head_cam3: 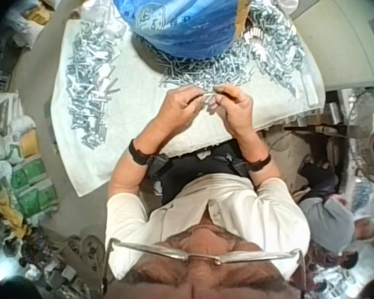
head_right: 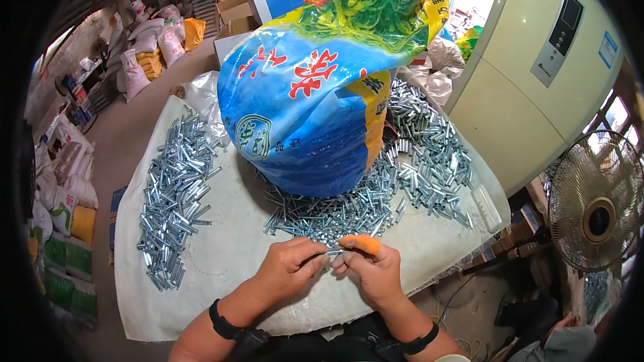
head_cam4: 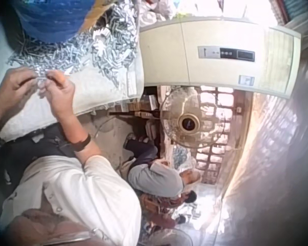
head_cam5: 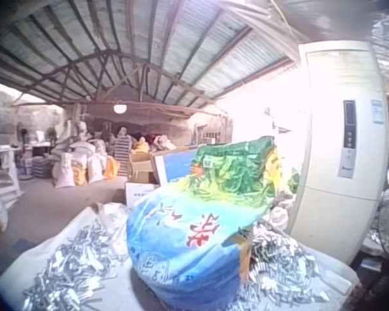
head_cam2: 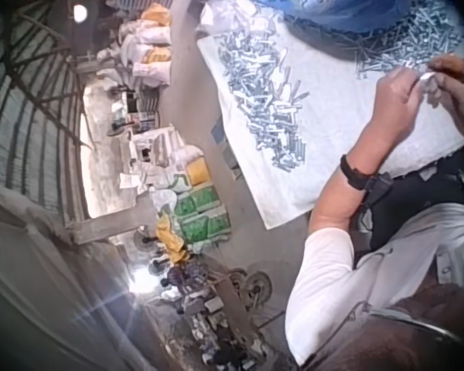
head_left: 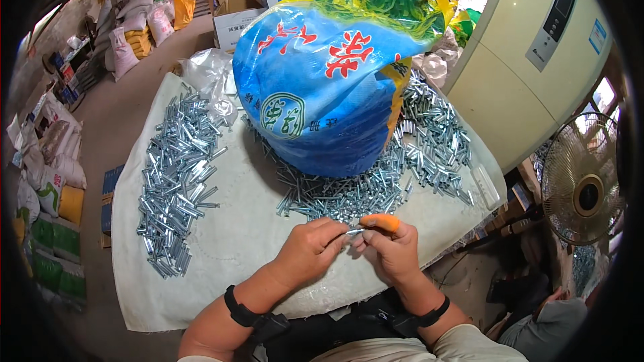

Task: Sorting and inspecting metal bolts or parts on a table.

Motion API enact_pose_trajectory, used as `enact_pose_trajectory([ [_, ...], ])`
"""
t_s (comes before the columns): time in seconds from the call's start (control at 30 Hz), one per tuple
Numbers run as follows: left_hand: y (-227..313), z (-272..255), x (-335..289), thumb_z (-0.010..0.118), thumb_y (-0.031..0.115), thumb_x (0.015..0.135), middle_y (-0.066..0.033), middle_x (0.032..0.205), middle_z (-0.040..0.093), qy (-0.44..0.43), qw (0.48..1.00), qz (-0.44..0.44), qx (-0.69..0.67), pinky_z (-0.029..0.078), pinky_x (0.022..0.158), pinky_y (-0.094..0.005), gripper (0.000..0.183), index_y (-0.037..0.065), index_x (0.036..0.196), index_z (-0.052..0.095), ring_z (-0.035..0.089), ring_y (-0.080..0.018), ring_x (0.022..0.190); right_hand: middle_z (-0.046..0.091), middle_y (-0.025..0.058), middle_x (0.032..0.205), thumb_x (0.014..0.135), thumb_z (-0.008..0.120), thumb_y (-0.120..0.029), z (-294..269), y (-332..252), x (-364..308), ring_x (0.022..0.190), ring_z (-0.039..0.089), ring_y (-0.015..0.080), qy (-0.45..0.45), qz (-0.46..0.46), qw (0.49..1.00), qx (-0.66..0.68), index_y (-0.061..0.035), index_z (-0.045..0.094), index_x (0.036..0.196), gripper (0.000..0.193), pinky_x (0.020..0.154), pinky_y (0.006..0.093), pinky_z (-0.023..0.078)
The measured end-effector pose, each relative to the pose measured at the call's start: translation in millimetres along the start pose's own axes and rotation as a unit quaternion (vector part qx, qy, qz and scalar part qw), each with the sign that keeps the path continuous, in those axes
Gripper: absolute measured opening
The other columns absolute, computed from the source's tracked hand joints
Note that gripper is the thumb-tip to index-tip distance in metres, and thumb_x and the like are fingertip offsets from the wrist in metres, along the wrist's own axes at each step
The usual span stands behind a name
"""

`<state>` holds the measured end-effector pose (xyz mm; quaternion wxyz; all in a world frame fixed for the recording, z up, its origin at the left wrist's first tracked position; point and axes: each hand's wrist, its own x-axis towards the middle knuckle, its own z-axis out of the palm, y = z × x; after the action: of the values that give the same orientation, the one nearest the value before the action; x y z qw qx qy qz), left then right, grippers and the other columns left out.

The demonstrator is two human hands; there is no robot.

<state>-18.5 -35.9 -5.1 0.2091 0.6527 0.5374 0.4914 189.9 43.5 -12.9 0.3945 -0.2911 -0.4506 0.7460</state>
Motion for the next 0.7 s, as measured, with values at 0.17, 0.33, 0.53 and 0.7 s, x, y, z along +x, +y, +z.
enact_pose_trajectory([
  [0.17, 3.7, -1.5, 0.2, 0.083, 0.004, 0.097, -0.0136, 0.092, 0.077, 0.005, 1.0, 0.006, 0.01, 0.059, 0.069, -0.0382, 0.014, 0.001, 0.111, 0.082, 0.075, -0.0294, 0.078, 0.081, 0.0193, 0.103, 0.104, 0.065, 0.013, 2.1, 6.1, -1.0, 0.092, 0.08, 0.0243, 0.014, -0.031, 0.999, -0.012, 0.0105, 0.073, 0.132, 0.028, 0.085, 0.0375, 0.068],
  [0.33, 1.9, -3.3, -1.1, 0.083, 0.003, 0.096, -0.0128, 0.092, 0.077, 0.006, 1.0, 0.004, 0.013, 0.059, 0.069, -0.0386, 0.013, 0.002, 0.109, 0.082, 0.075, -0.0299, 0.077, 0.081, 0.018, 0.108, 0.105, 0.066, 0.013, 3.8, 2.3, -3.8, 0.095, 0.081, 0.0245, -0.014, -0.054, 0.997, -0.062, 0.0092, 0.073, 0.132, 0.029, 0.088, 0.0396, 0.068],
  [0.53, 2.3, -5.5, 0.2, 0.083, 0.002, 0.095, -0.0129, 0.091, 0.076, -0.013, 1.0, 0.011, 0.016, 0.059, 0.068, -0.0389, 0.013, 0.002, 0.107, 0.081, 0.075, -0.0313, 0.077, 0.08, 0.0169, 0.104, 0.109, 0.066, 0.008, 4.3, 2.7, -3.2, 0.094, 0.08, 0.0234, -0.029, -0.097, 0.985, -0.14, 0.0091, 0.072, 0.135, 0.027, 0.085, 0.0378, 0.068],
  [0.7, 0.9, -4.2, -2.2, 0.083, 0.004, 0.096, -0.0133, 0.093, 0.076, -0.027, 0.998, 0.02, 0.046, 0.059, 0.068, -0.04, 0.014, 0.004, 0.109, 0.079, 0.075, -0.0329, 0.077, 0.078, 0.0149, 0.095, 0.114, 0.068, -0.004, -0.5, 2.8, -0.9, 0.076, 0.076, 0.0216, -0.02, -0.029, 0.993, -0.11, 0.0083, 0.071, 0.135, 0.025, 0.069, 0.0333, 0.064],
])
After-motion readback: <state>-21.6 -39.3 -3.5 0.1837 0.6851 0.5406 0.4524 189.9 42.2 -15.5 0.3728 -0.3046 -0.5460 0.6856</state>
